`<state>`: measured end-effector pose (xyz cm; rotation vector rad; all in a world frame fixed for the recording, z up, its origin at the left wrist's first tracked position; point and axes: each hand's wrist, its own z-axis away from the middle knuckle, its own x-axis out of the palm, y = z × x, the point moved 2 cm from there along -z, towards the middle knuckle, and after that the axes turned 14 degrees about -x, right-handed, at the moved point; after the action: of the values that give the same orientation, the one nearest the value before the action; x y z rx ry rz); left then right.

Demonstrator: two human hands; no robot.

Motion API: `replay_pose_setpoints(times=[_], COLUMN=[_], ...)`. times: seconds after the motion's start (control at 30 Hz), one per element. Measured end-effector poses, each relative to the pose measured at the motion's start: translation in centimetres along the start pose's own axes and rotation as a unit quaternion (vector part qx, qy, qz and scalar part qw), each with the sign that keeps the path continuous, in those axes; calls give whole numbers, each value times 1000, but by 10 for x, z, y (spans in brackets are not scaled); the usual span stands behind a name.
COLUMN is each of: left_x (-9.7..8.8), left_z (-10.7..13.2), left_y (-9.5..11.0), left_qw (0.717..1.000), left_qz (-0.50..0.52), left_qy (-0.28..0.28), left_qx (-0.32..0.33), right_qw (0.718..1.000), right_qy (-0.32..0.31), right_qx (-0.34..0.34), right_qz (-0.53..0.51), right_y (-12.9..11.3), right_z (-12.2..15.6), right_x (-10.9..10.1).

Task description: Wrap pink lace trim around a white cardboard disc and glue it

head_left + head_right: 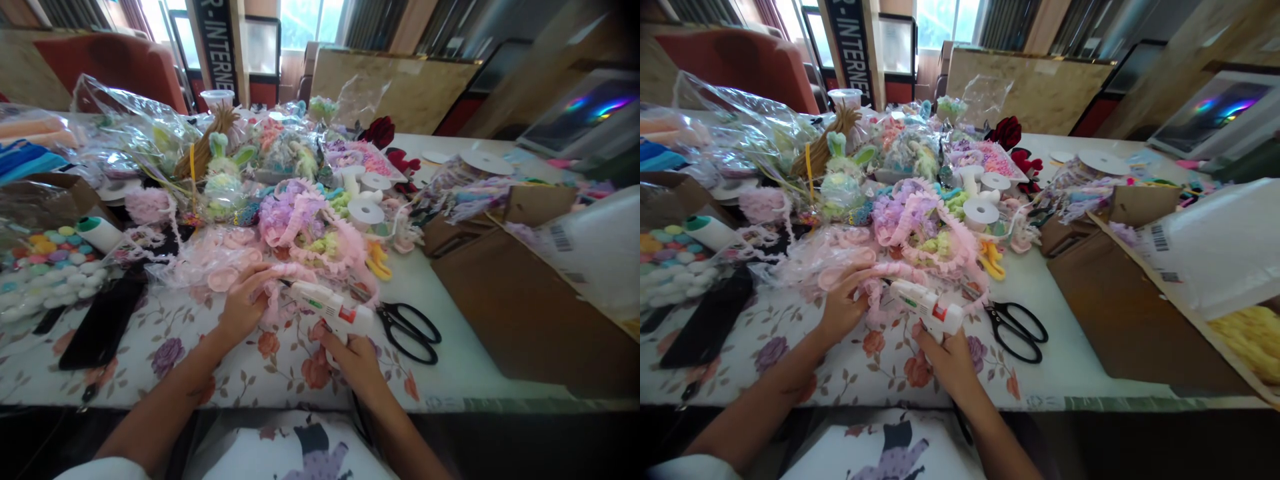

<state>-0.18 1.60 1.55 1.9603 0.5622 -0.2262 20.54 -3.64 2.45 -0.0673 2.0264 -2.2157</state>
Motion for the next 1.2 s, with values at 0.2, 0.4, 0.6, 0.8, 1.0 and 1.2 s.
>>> replay_pose_setpoints(times=[0.2, 0.4, 0.6, 0.8, 1.0, 1.2], left_x=[0, 0, 1, 0, 0, 1], left_z=[0, 0, 1, 1, 0, 1], left_y=[4, 3, 1, 1, 2, 0], left_qw=[1000, 1000, 1000, 1000, 1000, 1000], left_qz=[-9, -1, 1, 3, -5, 5], left_qy=[0, -3, -8, -8, -6, -8], left_qx=[8, 8, 3, 2, -4, 2], right_qw=[1000, 1000, 999, 1000, 1000, 999], right_qy=[-7, -8, -14, -20, -4, 9], right_qx=[-5, -13, -36, -7, -16, -23], right_qz=[5, 24, 25, -7, 10, 42], right_y=[3, 1, 1, 2, 0, 1], right_z=[-1, 0, 0, 3, 3, 3], right_x=[0, 1, 0, 0, -3, -6])
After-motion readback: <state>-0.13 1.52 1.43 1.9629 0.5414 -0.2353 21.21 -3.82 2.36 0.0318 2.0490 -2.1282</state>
